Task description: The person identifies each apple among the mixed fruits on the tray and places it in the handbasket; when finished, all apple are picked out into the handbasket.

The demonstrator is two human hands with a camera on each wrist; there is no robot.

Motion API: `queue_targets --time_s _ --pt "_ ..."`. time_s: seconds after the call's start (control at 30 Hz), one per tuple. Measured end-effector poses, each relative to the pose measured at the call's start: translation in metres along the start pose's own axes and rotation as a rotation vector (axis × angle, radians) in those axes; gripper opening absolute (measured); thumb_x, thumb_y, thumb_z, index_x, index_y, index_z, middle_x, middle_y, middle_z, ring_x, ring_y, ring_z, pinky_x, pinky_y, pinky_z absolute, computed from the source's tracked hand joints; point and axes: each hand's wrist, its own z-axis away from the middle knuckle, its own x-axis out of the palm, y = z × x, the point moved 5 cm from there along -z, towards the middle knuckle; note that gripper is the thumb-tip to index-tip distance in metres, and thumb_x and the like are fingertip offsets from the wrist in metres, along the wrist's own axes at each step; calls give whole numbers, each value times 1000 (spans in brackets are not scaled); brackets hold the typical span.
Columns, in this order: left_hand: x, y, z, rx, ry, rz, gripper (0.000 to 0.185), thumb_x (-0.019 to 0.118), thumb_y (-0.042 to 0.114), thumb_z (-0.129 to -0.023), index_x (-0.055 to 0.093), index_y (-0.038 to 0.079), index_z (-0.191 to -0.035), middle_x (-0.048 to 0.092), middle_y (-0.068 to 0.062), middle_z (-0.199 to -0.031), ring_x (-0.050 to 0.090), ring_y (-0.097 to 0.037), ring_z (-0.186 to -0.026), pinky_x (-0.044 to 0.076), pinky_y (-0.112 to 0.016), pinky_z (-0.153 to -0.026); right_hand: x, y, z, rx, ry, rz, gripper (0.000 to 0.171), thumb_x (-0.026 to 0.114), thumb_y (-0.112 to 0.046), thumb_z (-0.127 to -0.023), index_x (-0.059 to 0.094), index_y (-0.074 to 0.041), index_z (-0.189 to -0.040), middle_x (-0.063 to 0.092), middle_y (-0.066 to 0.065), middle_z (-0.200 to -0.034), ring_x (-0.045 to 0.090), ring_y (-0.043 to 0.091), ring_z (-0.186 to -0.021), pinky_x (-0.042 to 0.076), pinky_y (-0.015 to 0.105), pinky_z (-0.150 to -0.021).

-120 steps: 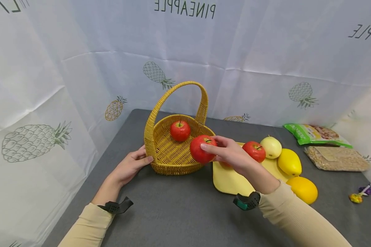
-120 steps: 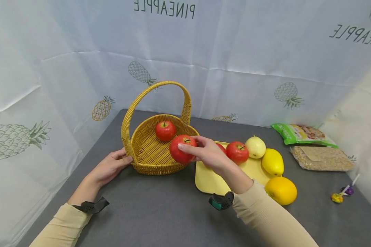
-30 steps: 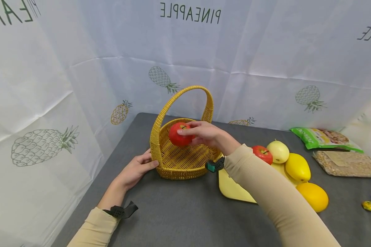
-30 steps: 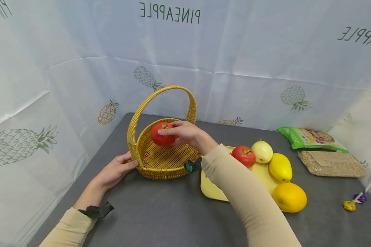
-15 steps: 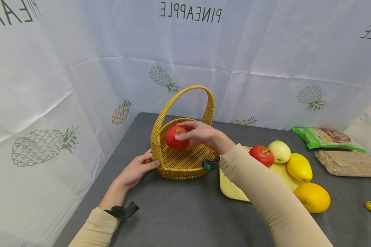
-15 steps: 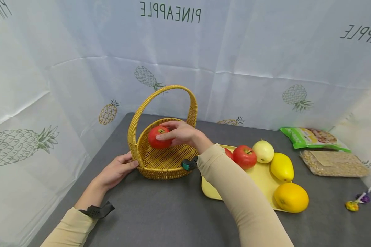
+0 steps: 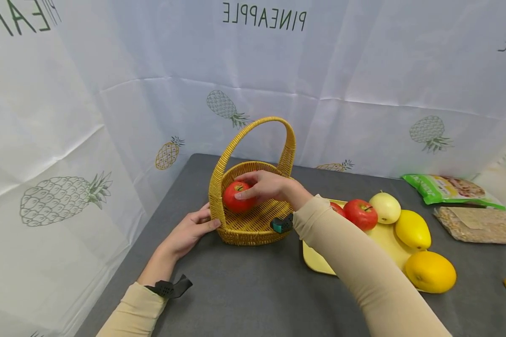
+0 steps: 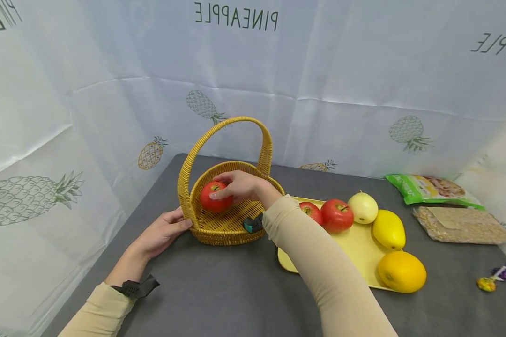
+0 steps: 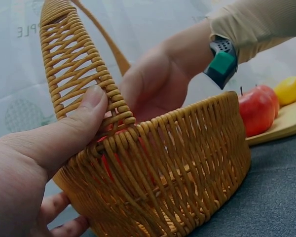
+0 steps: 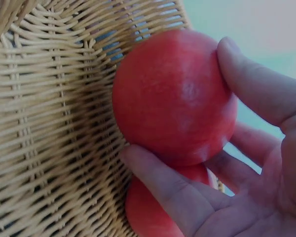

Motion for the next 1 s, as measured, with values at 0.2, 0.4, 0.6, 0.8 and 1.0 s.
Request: queue_targets --time_s 0.2,0.4,0.6,0.8,1.0 --pt "-1 -2 -1 -17 10 -17 45 65 16 -103 57 -12 -137 18 -10 -169 4 -29 -156 36 -20 -108 8 -3 -7 -17 26 90 67 76 -24 -96 45 -10 -154 53 10 -140 57 27 -120 56 42 -93" --pt "-1 -2 -2 -34 21 -35 45 65 17 -103 57 -11 -138 19 -8 -169 4 -27 -156 29 -37 -116 12 -5 -10 7 46 91 61 74 -22 -97 48 -7 -150 54 11 -137 58 28 -119 54 47 -96" --pt "-1 -3 -2 -39 27 -23 45 65 19 -103 59 -9 -138 18 -10 -169 1 -29 -156 18 -56 -119 12 -3 -12 29 60 141 65 75 -22 -97 46 -7 -153 53 11 -140 57 27 -120 55 43 -95" --pt "1 -2 -2 -39 23 -18 46 65 20 -103 58 -8 -140 18 -10 -169 1 -29 -156 18 -56 -119 10 1 -12 34 71 141 69 75 -21 -97 42 -9 -156 48 11 -146 55 27 -124 52 44 -98" --pt "-1 -2 -1 -46 22 -38 46 65 19 -104 57 -8 -141 17 -7 -170 2 -28 -156 21 -53 -119 8 1 -10 34 80 172 70 75 -22 -96 42 -11 -157 47 10 -148 55 26 -124 53 42 -98"
